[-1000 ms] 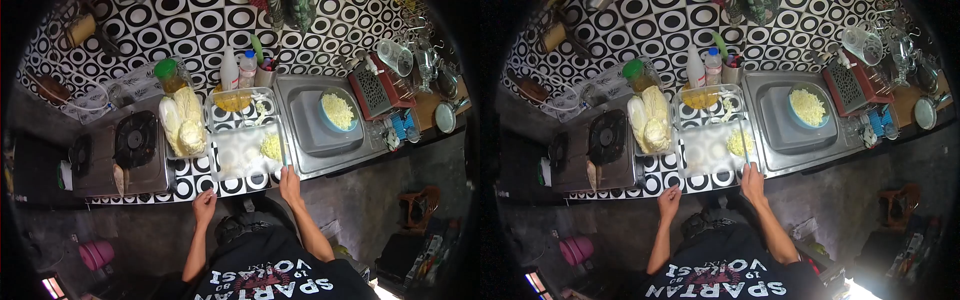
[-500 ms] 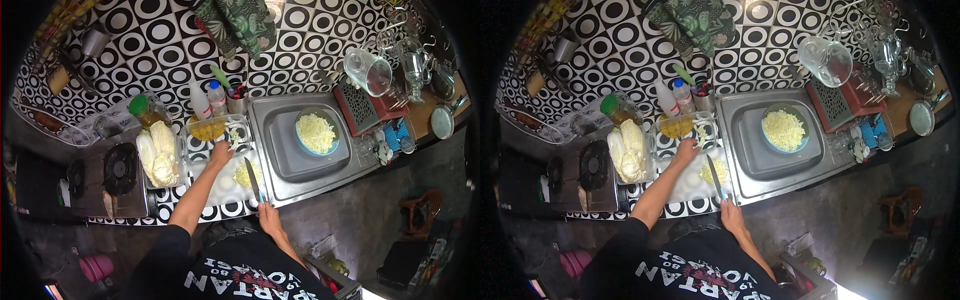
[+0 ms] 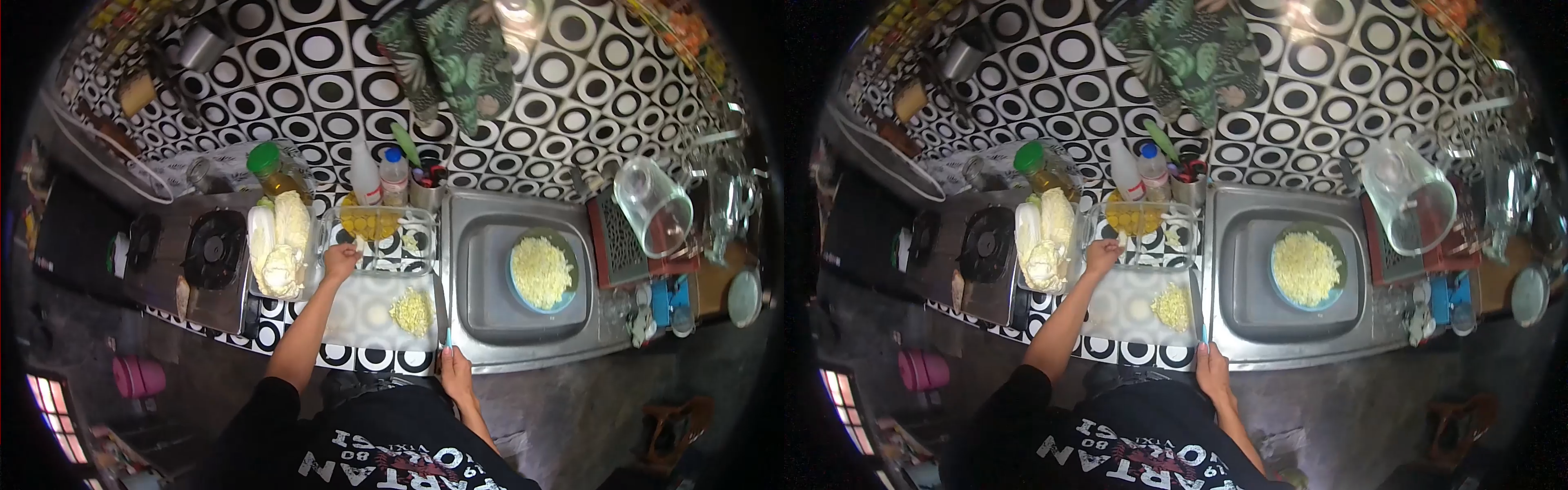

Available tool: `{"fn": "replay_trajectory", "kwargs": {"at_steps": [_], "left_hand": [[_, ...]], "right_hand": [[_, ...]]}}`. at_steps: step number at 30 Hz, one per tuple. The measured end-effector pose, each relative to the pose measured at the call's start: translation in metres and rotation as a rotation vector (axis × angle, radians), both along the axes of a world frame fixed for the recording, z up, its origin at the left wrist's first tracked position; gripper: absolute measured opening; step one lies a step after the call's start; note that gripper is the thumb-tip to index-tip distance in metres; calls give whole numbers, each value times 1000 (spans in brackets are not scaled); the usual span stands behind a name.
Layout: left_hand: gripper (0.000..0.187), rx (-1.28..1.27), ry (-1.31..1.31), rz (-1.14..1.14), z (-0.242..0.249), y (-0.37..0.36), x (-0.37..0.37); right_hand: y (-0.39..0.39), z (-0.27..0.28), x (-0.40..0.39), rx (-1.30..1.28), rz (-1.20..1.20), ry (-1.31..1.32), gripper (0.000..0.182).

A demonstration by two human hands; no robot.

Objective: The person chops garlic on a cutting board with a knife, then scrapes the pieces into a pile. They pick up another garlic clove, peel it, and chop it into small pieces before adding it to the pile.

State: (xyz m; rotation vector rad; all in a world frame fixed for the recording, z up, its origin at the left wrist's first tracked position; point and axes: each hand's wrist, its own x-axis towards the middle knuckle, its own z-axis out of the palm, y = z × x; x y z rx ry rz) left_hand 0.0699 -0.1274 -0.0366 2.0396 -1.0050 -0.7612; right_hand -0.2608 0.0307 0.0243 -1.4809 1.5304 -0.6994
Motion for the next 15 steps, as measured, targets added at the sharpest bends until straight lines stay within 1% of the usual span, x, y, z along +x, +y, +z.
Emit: {"fn": "replay_trajectory", "kwargs": {"at_steps": [2, 4, 6, 7, 8, 10, 11, 13, 15], "left_hand": [[23, -10, -216, -246, 2, 6, 2], [21, 36, -192, -222, 7, 4, -3], [21, 69, -355, -298, 14, -2, -3], [20, -23, -410, -277, 16, -3, -3], [20, -27, -405, -263, 18, -3, -3], [15, -233, -415, -221, 28, 3, -4], [15, -231, -415, -216, 33, 8, -5], [13, -498, -536, -184, 40, 14, -5], [11, -511, -544, -192, 33, 15, -6]], "right_hand": [[-11, -1, -3, 66, 49, -54, 42], [-23, 15, -1, 55, 102, 13, 41], [-33, 29, 3, 169, 178, 70, 39], [-35, 27, 4, 153, 212, 111, 41], [-34, 24, 5, 126, 212, 108, 43], [-29, 9, 7, 68, 172, -53, 42], [-27, 4, 8, 69, 177, -52, 42], [-24, -1, 12, 173, 200, -34, 45], [-24, -5, 18, 159, 205, -64, 46]]}}
